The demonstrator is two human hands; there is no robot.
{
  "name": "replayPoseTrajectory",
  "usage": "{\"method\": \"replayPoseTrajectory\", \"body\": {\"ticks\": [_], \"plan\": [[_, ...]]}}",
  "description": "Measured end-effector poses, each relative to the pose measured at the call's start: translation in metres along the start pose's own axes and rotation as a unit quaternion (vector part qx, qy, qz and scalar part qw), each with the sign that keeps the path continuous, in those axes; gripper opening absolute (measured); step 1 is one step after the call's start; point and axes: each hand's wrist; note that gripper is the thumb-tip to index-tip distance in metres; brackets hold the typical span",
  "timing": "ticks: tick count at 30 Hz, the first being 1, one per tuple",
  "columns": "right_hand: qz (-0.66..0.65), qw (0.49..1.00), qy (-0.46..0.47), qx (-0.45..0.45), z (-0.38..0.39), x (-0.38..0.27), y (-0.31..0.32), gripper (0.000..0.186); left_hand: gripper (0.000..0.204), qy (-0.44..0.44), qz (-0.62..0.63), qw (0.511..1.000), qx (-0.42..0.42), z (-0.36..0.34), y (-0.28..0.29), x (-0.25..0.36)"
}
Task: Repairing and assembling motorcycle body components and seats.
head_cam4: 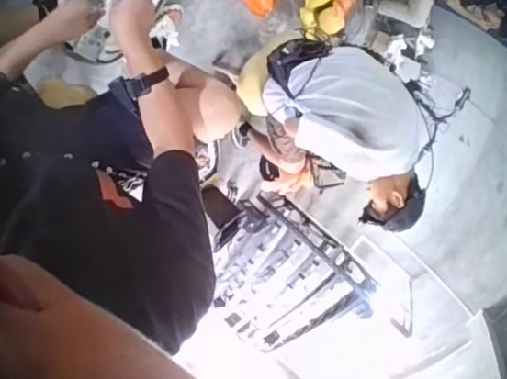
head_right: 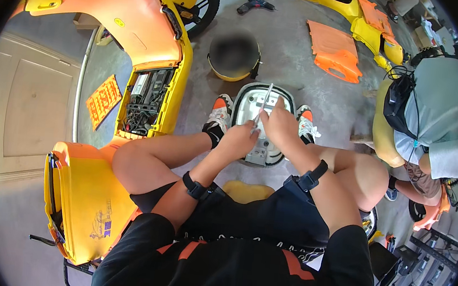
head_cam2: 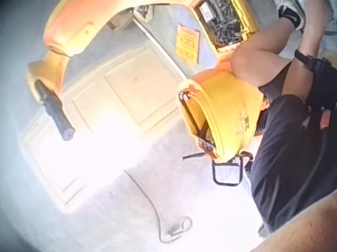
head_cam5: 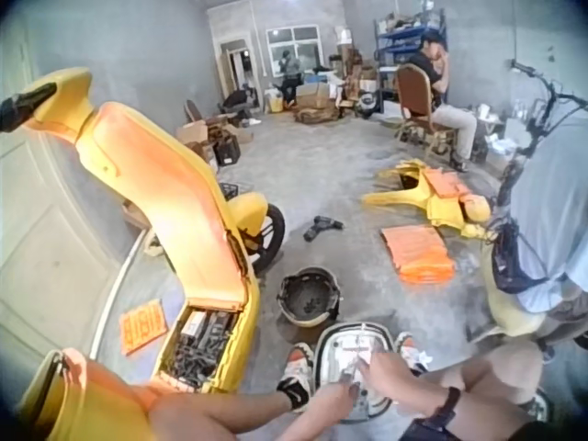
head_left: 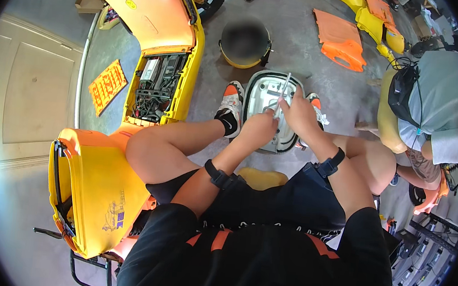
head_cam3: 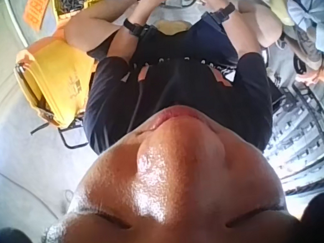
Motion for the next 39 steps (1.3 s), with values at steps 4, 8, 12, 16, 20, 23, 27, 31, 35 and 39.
{"method": "replayPoseTrajectory", "body": {"ticks": [4, 8, 12, 16, 20, 23, 27, 31, 35, 39], "plan": [[0.037, 0.996, 0.068, -0.036, 0.0, 0.005, -0.005, 0.029, 0.029, -0.045, -0.053, 0.996, -0.051, -0.001, 0.004, 0.003], [0.072, 0.972, 0.222, -0.01, -0.004, 0.009, -0.004, 0.021, 0.023, -0.139, -0.151, 0.967, 0.153, -0.005, 0.015, 0.0], [0.164, 0.93, 0.322, 0.068, -0.003, 0.005, 0.002, 0.033, 0.017, -0.017, -0.325, 0.922, 0.21, -0.003, 0.017, -0.006], [0.102, 0.934, 0.256, 0.226, 0.003, 0.004, 0.003, 0.032, 0.018, 0.083, -0.208, 0.971, 0.089, -0.001, 0.008, -0.007], [-0.007, 0.989, 0.111, 0.1, -0.001, 0.01, 0.0, 0.035, 0.027, 0.07, -0.083, 0.993, 0.048, -0.001, -0.001, -0.001], [-0.091, 0.989, 0.118, 0.005, -0.005, 0.01, -0.007, 0.039, 0.03, 0.0, -0.004, 1.0, 0.003, 0.0, -0.003, 0.003], [-0.121, 0.978, 0.165, -0.038, -0.005, 0.008, -0.007, 0.031, 0.026, -0.058, 0.06, 0.995, -0.046, 0.001, 0.006, 0.009], [0.015, 0.958, 0.274, 0.086, -0.002, 0.01, 0.001, 0.02, 0.017, -0.041, -0.065, 0.991, 0.106, 0.002, 0.025, 0.012], [0.129, 0.929, 0.319, 0.137, -0.001, 0.013, 0.003, 0.029, 0.021, -0.106, -0.217, 0.922, 0.303, 0.002, 0.034, 0.006], [0.126, 0.929, 0.303, 0.169, 0.001, 0.005, 0.001, 0.031, 0.025, 0.031, -0.072, 0.993, 0.083, 0.001, 0.02, -0.005]]}}
Point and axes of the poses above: each hand's wrist, its own z-axis away from the middle knuckle, its own y-axis out of the back of the hand, x = y × z, and after that the axes turned 12 degrees about -x, right-handed
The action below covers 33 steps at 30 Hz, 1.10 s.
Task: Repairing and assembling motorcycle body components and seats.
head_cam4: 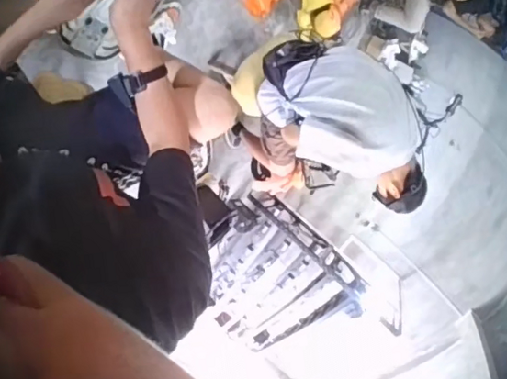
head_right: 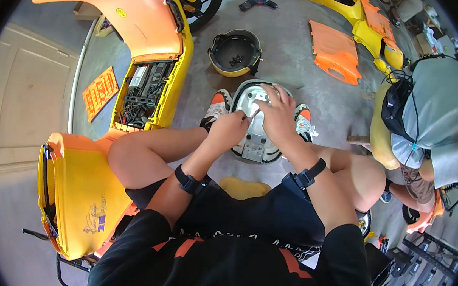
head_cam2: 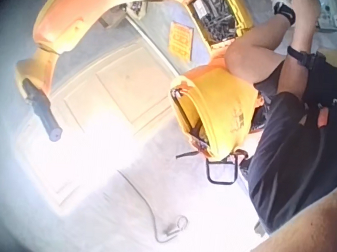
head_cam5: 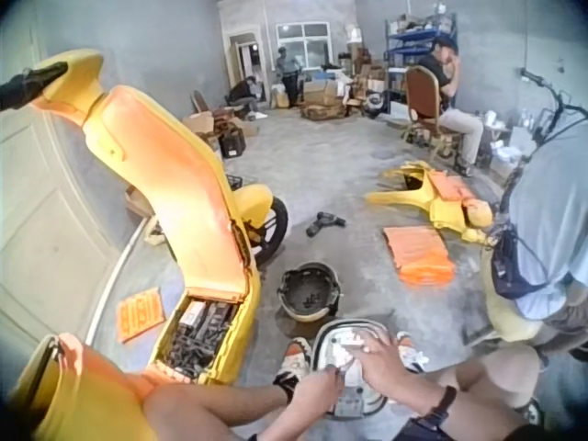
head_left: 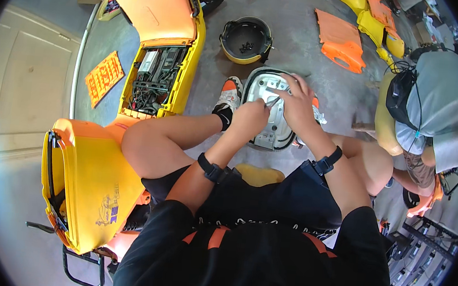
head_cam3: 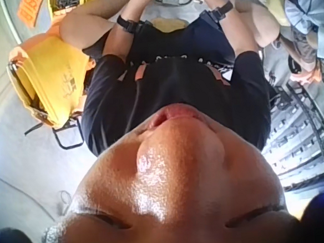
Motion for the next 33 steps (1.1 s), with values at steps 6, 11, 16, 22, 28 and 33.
{"method": "replayPoseTrajectory", "body": {"ticks": [6, 11, 16, 22, 28, 33], "plan": [[-0.1, 0.954, -0.262, -0.107, -0.004, -0.006, 0.012, 0.063, 0.025, -0.014, 0.15, 0.986, -0.072, 0.0, -0.031, 0.005], [-0.188, 0.943, -0.206, -0.183, 0.001, -0.001, 0.002, 0.07, 0.024, 0.005, 0.133, 0.983, -0.129, 0.002, -0.022, 0.015], [-0.147, 0.975, -0.086, -0.142, 0.004, 0.002, -0.01, 0.054, 0.047, -0.078, -0.085, 0.982, 0.148, 0.002, 0.004, 0.011], [-0.117, 0.97, 0.208, -0.04, -0.002, 0.007, -0.01, 0.011, 0.054, -0.001, -0.074, 0.997, 0.013, 0.005, -0.006, 0.006], [-0.086, 0.986, 0.136, 0.05, 0.005, -0.006, -0.006, 0.017, 0.043, 0.011, 0.341, 0.932, -0.125, -0.003, -0.026, -0.002], [-0.214, 0.962, -0.145, -0.083, 0.006, -0.009, -0.004, 0.026, 0.028, 0.029, 0.36, 0.918, -0.162, -0.009, -0.043, -0.006]]}}
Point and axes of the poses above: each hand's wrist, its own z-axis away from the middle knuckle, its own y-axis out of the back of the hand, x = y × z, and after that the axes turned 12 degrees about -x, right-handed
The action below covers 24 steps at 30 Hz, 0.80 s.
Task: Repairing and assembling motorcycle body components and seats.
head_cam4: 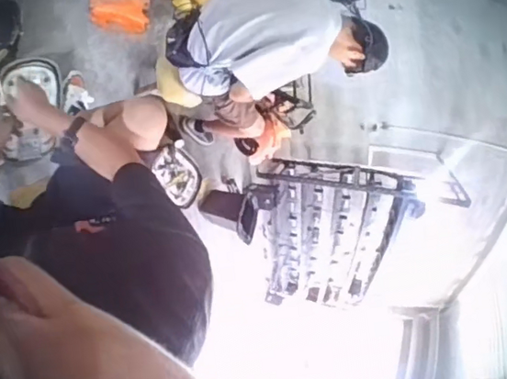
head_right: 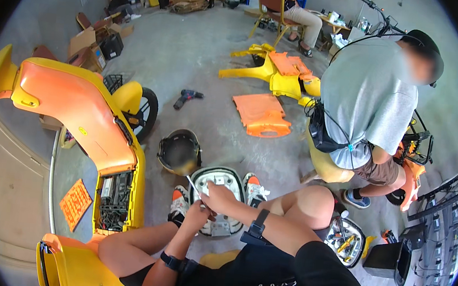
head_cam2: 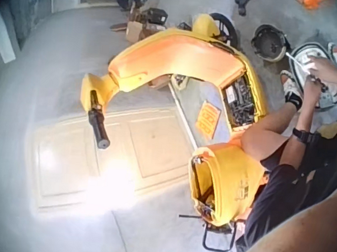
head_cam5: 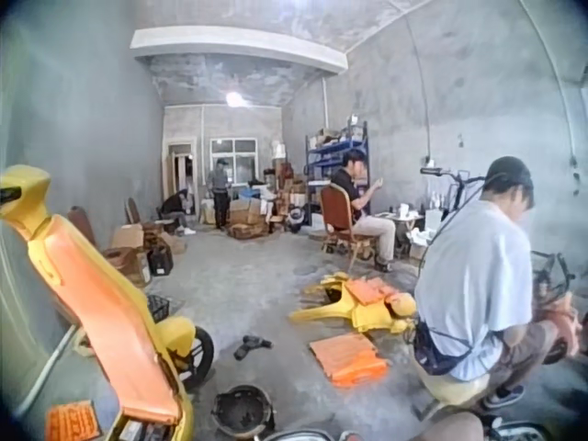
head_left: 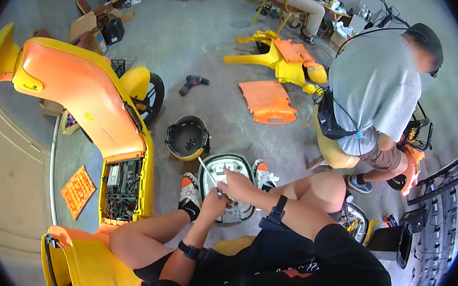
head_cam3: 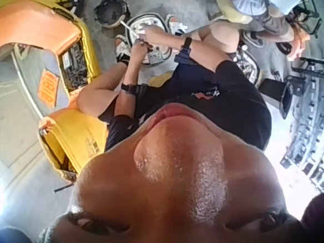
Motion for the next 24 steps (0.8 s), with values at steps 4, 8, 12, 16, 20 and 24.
{"method": "replayPoseTrajectory", "body": {"ticks": [4, 8, 12, 16, 20, 24], "plan": [[-0.051, 0.993, -0.028, -0.101, -0.002, 0.007, -0.001, 0.019, 0.036, -0.007, -0.133, 0.991, -0.017, 0.006, 0.008, 0.008], [0.076, 0.991, 0.002, -0.113, -0.005, 0.011, -0.004, 0.014, 0.05, -0.121, -0.463, 0.858, 0.184, 0.026, 0.016, 0.03], [0.237, 0.958, 0.134, -0.089, -0.001, 0.007, 0.0, 0.028, 0.044, -0.183, -0.596, 0.726, 0.29, 0.034, 0.019, 0.036], [0.242, 0.949, 0.147, 0.139, 0.005, -0.002, 0.003, 0.04, 0.029, 0.041, -0.496, 0.86, 0.111, 0.02, 0.019, 0.014], [0.011, 0.993, -0.119, -0.019, 0.004, -0.002, -0.002, 0.059, 0.026, -0.022, -0.167, 0.986, -0.007, 0.004, 0.013, 0.001], [-0.071, 0.98, -0.125, -0.141, 0.0, 0.011, -0.005, 0.042, 0.031, -0.013, -0.152, 0.985, -0.08, 0.014, 0.011, 0.025]]}}
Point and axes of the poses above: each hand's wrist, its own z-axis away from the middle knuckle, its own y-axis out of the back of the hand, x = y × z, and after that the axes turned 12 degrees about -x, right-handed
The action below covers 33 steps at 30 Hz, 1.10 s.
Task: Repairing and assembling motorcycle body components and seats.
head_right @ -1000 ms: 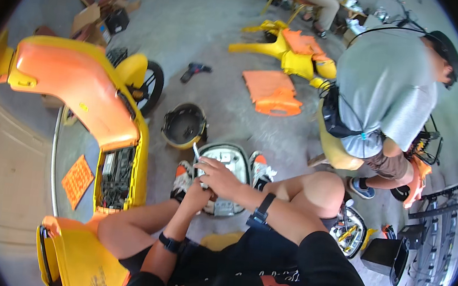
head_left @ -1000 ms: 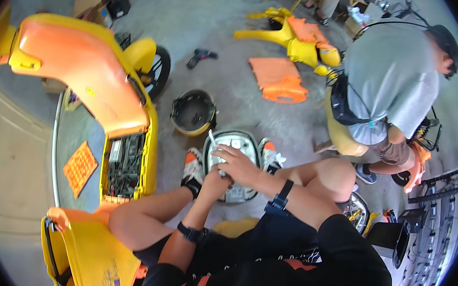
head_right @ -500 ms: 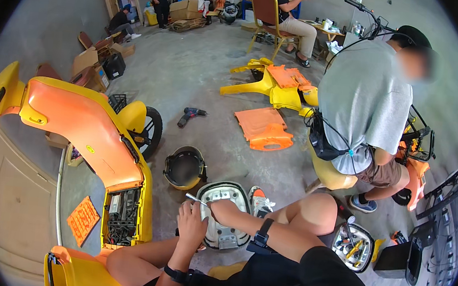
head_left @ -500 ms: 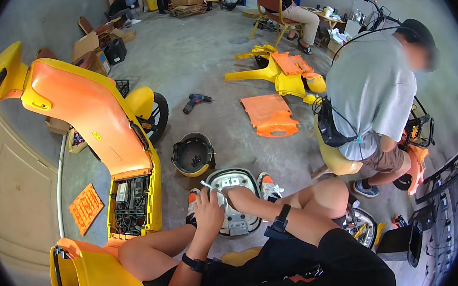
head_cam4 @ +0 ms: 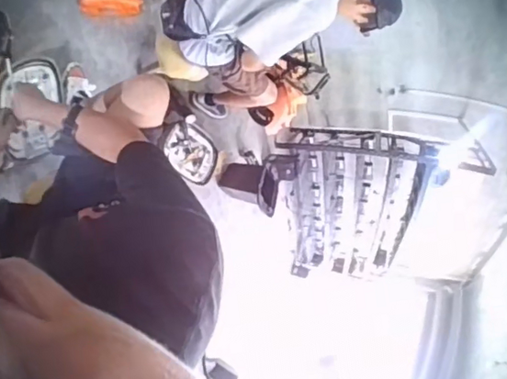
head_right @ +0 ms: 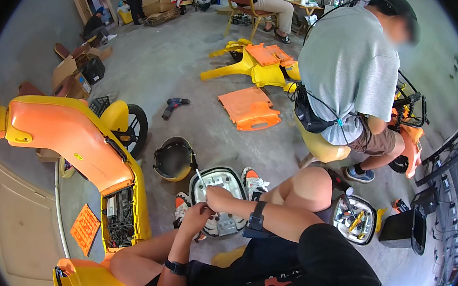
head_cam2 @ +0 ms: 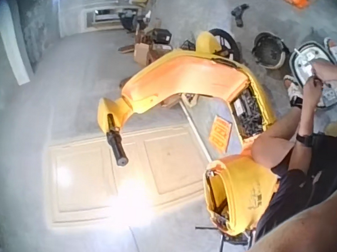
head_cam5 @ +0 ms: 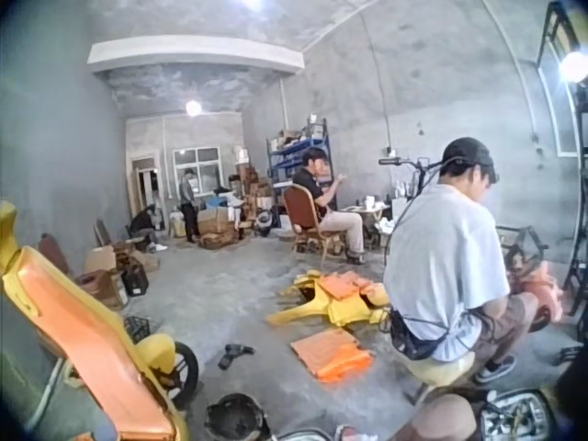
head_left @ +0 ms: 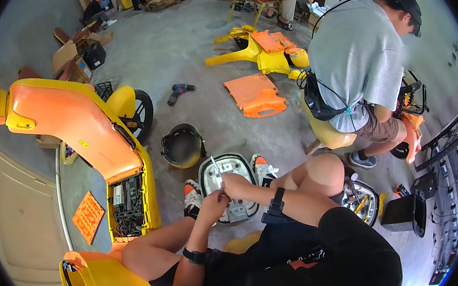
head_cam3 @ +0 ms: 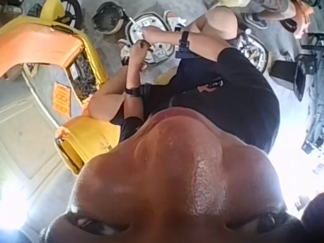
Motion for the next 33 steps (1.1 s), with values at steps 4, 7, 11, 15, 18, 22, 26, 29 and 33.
{"method": "replayPoseTrajectory", "body": {"ticks": [4, 7, 11, 15, 18, 22, 26, 29, 33], "plan": [[0.177, 0.979, 0.073, 0.074, -0.002, 0.008, -0.001, 0.027, 0.045, -0.067, -0.388, 0.859, 0.327, 0.021, 0.01, 0.024], [0.312, 0.938, 0.129, 0.078, 0.001, 0.007, 0.002, 0.032, 0.048, -0.058, -0.464, 0.823, 0.322, 0.024, 0.013, 0.022], [0.368, 0.868, 0.258, 0.21, 0.012, -0.004, 0.008, 0.038, 0.024, 0.112, -0.32, 0.918, 0.206, 0.012, 0.012, 0.002], [0.226, 0.934, 0.125, 0.246, 0.019, -0.016, 0.007, 0.045, 0.025, 0.094, -0.309, 0.912, 0.254, 0.001, 0.009, -0.014], [0.1, 0.983, 0.008, 0.154, 0.02, -0.015, -0.001, 0.059, 0.026, 0.022, 0.058, 0.984, 0.17, -0.007, 0.002, -0.02], [0.094, 0.99, 0.045, 0.099, 0.011, -0.005, -0.001, 0.059, 0.03, -0.026, 0.071, 0.993, 0.089, -0.012, -0.007, -0.02], [0.136, 0.984, 0.092, 0.068, 0.004, 0.002, 0.001, 0.058, 0.029, -0.021, 0.103, 0.994, -0.004, -0.002, 0.0, -0.004], [0.208, 0.97, 0.097, 0.08, 0.004, 0.003, 0.0, 0.048, 0.025, -0.071, -0.341, 0.888, 0.299, 0.012, 0.007, 0.009], [0.363, 0.906, 0.187, 0.111, 0.01, 0.001, 0.004, 0.028, 0.022, -0.054, -0.449, 0.823, 0.343, 0.018, 0.018, 0.002]]}}
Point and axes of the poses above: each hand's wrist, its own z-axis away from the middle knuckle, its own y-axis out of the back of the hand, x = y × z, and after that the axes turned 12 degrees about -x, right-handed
